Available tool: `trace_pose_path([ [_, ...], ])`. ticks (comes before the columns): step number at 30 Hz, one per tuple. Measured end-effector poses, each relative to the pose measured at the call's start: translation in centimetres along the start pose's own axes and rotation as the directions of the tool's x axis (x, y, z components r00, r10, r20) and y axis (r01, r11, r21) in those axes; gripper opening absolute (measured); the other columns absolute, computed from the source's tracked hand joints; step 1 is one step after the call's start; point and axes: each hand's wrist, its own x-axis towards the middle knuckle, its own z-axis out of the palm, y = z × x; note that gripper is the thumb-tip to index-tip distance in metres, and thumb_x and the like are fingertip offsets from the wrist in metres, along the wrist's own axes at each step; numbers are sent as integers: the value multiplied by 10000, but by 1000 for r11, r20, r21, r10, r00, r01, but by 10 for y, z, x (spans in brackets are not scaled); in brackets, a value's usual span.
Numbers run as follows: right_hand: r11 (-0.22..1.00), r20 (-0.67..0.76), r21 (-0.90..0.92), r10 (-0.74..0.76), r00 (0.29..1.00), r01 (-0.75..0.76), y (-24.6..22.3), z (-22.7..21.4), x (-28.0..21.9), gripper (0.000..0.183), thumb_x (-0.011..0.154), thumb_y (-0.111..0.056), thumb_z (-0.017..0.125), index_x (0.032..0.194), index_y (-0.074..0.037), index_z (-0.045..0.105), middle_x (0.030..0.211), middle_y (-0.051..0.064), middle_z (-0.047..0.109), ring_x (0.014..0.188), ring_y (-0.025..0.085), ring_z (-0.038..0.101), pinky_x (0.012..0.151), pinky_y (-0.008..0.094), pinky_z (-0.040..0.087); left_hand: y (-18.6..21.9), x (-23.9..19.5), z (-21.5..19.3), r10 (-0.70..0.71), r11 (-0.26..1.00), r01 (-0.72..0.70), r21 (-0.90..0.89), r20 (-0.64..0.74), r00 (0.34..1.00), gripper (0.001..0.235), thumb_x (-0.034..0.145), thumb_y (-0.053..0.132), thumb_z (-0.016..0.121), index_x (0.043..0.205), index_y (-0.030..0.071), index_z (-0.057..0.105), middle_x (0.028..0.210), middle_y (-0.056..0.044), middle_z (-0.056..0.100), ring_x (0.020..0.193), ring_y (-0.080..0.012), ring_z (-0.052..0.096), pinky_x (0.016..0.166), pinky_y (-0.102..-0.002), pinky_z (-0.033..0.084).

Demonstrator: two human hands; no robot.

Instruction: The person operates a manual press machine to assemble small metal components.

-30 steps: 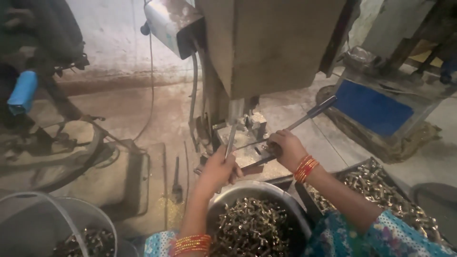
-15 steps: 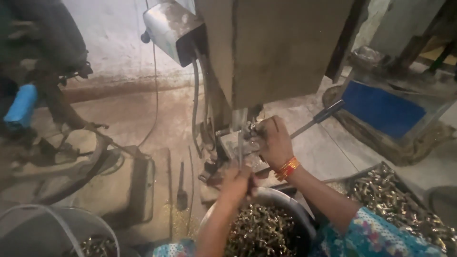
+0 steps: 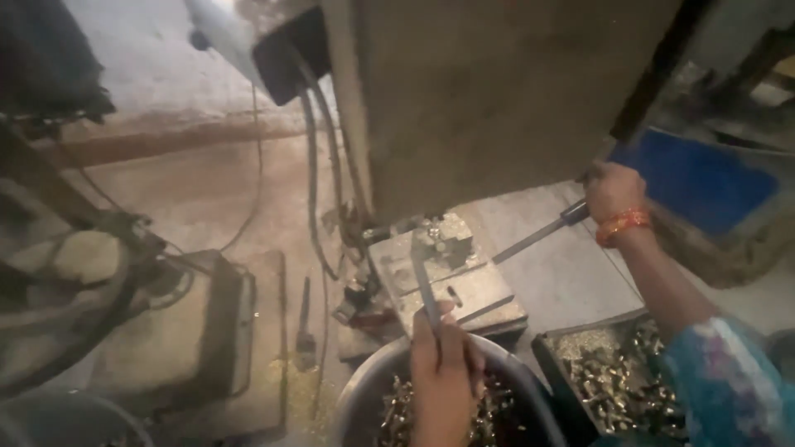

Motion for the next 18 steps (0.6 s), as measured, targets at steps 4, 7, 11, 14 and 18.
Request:
trace_pose_path([
  [4, 999, -86, -7, -54, 995, 54, 68, 60, -6, 235, 902, -140, 614, 1040, -13, 755, 1070, 280, 707, 996, 499, 650, 909, 544, 519, 47, -22, 28, -61, 991, 78, 106, -153, 986, 203, 1022, 219, 458, 1160, 123, 570, 500, -49, 457, 325, -121, 318, 313, -289, 239],
  [7, 982, -196, -71, -187, 962, 176, 117, 106, -13, 192, 912, -120, 604, 969, 29, 712, 1008, 273, 694, 949, 472, 654, 910, 523, 528, 31, -17, 22, 10, 984, 24, 175, -190, 982, 218, 999, 197, 450, 1112, 71, 588, 474, -44, 424, 305, -136, 313, 280, -316, 245],
  [11, 991, -154, 126, 56, 986, -37, 104, 111, -39, 200, 920, -116, 583, 910, 46, 700, 912, 280, 681, 881, 444, 656, 897, 502, 525, 3, -12, 8, 118, 992, -108, 62, -204, 972, 221, 1041, 181, 479, 1190, 65, 594, 543, -11, 469, 407, -99, 406, 341, -284, 296],
  [14, 965, -77, 240, 126, 989, -105, 66, 85, -46, 255, 862, -102, 547, 965, -7, 759, 950, 274, 699, 893, 424, 678, 876, 488, 533, 21, -14, 14, 187, 982, -186, 15, -121, 975, 215, 1045, 173, 490, 1195, 54, 589, 549, -2, 453, 401, -92, 377, 332, -276, 273],
  [18, 986, 119, -101, 146, 982, -135, 105, 93, -18, 257, 916, -176, 593, 988, 3, 763, 1062, 278, 702, 899, 421, 668, 797, 486, 532, 50, -25, 20, -27, 994, 36, 103, -91, 995, 229, 1024, 247, 474, 1183, 127, 589, 542, -13, 482, 371, -100, 373, 315, -263, 256],
])
